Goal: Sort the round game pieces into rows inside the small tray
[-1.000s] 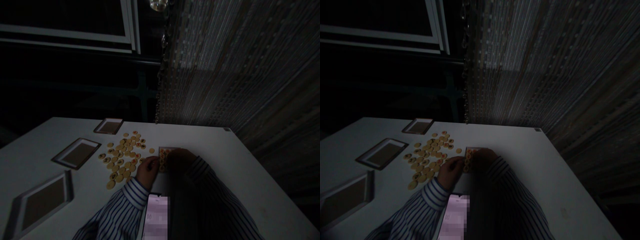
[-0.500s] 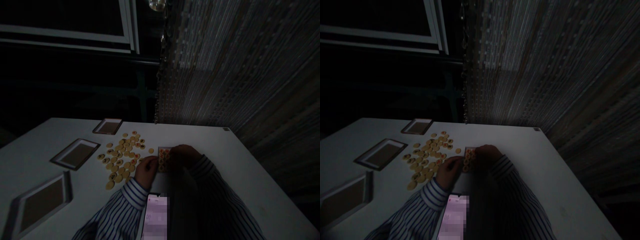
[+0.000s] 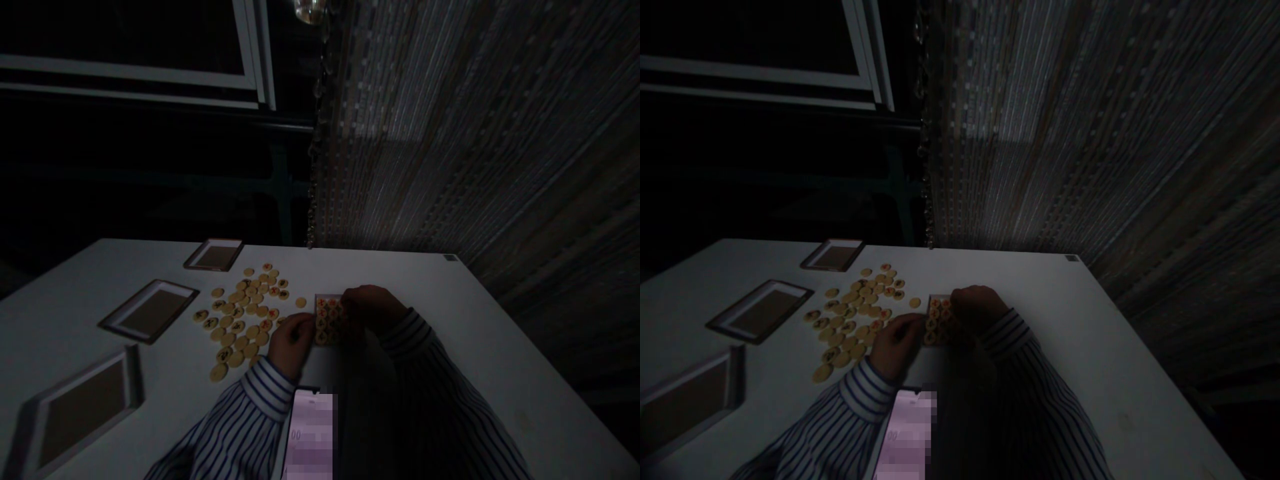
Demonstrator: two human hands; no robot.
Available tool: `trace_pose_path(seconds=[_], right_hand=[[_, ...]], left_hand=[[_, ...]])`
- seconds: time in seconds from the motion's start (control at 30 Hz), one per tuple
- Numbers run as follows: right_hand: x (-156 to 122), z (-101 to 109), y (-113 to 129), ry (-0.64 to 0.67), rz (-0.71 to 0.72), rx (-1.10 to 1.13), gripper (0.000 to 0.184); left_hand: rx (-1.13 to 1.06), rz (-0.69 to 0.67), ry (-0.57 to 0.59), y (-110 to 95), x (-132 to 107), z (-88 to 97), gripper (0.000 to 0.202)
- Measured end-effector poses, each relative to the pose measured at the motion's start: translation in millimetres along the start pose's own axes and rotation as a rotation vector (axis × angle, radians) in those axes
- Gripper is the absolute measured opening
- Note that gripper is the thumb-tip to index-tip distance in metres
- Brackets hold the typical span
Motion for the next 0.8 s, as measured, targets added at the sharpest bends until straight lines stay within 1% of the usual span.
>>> trace_pose_path(seconds=[0.27, 0.4, 0.57, 0.67, 0.8], right_hand=[[-0.5, 3.2, 2.7, 0.021, -0.006, -0.001, 0.022], [-0.6, 4.6, 4.7, 0.005, -0.007, 0.008, 0.024], [0.4, 4.6, 7.5, 0.007, -0.002, 0.009, 0.024], [0.7, 8.2, 8.5, -0.011, 0.001, 0.014, 0.026], [0.1, 19.2, 12.5, -0.071, 0.021, 0.018, 0.028]], left_hand=[[0.010, -0.010, -0.012, -2.7, 0.0, 1.6, 0.020], [0.008, -0.016, -0.018, -3.6, -1.0, 2.5, 0.020], [0.064, -0.075, -0.020, -10.8, -3.0, 4.3, 0.020], [0.071, -0.103, -0.030, -16.0, -3.8, 8.0, 0.019], [0.038, -0.099, -0.041, -18.4, -3.7, 15.6, 0.019]])
Point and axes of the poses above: each hand's wrist, its own x-axis towards the middle knuckle, its own z-axis out of the back of the hand, y = z × x, the point moved 10 cm from there along x, towards the middle knuckle, and after that the axes turned 4 degrees about z, right-handed, at the moved point
